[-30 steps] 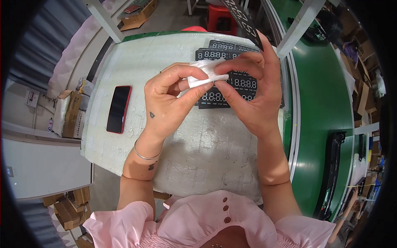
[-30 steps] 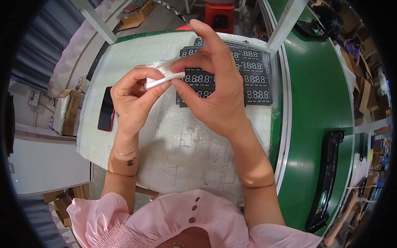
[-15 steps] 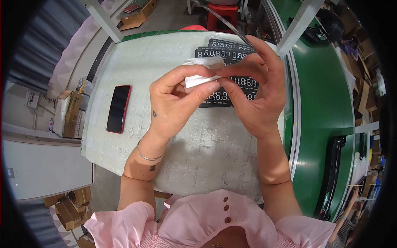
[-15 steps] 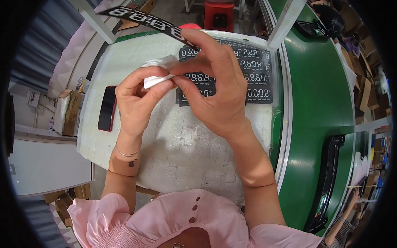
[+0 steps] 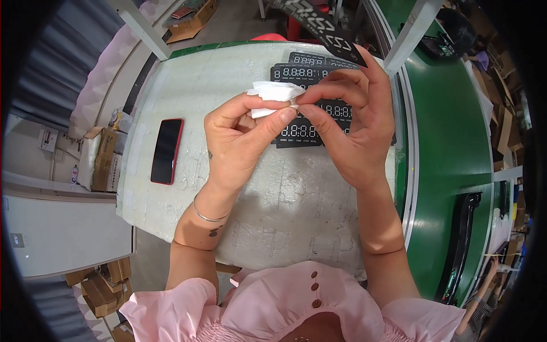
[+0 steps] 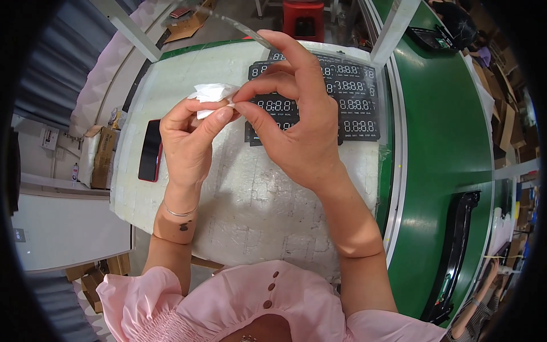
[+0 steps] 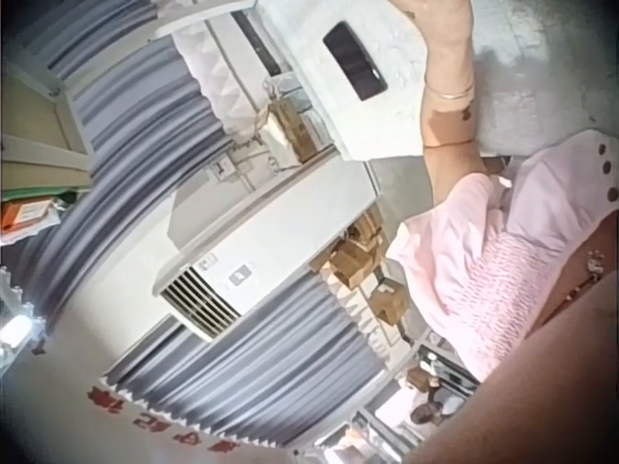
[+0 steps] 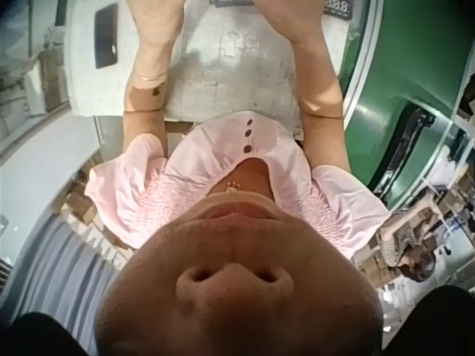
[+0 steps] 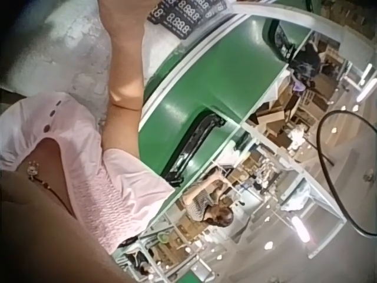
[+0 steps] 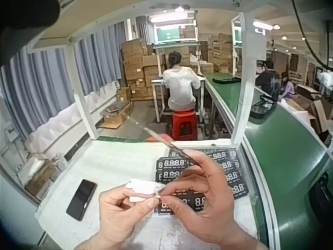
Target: Applying digital display labels to electronic console panels on an assembly line.
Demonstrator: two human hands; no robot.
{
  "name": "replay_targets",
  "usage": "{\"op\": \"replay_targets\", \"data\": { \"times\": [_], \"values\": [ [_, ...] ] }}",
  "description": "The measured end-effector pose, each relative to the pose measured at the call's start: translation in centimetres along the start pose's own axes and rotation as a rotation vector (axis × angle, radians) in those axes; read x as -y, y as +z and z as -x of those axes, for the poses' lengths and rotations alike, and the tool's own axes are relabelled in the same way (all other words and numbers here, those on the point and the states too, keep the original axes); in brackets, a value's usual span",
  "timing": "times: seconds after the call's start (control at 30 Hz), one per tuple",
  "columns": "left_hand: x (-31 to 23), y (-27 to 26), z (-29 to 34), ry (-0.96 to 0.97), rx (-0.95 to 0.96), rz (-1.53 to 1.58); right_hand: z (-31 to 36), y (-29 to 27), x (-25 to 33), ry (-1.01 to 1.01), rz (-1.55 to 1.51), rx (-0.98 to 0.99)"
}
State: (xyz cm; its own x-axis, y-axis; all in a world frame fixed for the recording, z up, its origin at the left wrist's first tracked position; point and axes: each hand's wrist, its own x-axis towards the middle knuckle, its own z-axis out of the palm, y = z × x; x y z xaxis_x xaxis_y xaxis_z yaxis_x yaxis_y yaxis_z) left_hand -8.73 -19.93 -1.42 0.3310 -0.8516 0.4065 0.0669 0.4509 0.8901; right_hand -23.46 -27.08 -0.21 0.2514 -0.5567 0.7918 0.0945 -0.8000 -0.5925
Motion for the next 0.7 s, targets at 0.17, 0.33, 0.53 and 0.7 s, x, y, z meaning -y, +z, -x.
{"op": "replay_targets", "data": {
  "times": [0.17,0.33,0.53,0.7],
  "values": [
    [0.1,1.0,0.1,-0.017,-0.034,0.085,0.2,0.3,0.0,0.019,0.004,-0.008],
    [0.2,1.0,-0.2,-0.092,-0.082,0.309,0.5,0.8,-0.1,0.027,0.036,-0.060],
    [-0.1,0.5,-0.4,-0.186,-0.031,0.445,0.6,0.7,0.3,0.314,-0.314,-0.046],
    [-0.1,0.5,-0.2,-0.193,-0.034,0.446,0.4,0.3,0.5,0.315,-0.337,0.070]
  ]
}}
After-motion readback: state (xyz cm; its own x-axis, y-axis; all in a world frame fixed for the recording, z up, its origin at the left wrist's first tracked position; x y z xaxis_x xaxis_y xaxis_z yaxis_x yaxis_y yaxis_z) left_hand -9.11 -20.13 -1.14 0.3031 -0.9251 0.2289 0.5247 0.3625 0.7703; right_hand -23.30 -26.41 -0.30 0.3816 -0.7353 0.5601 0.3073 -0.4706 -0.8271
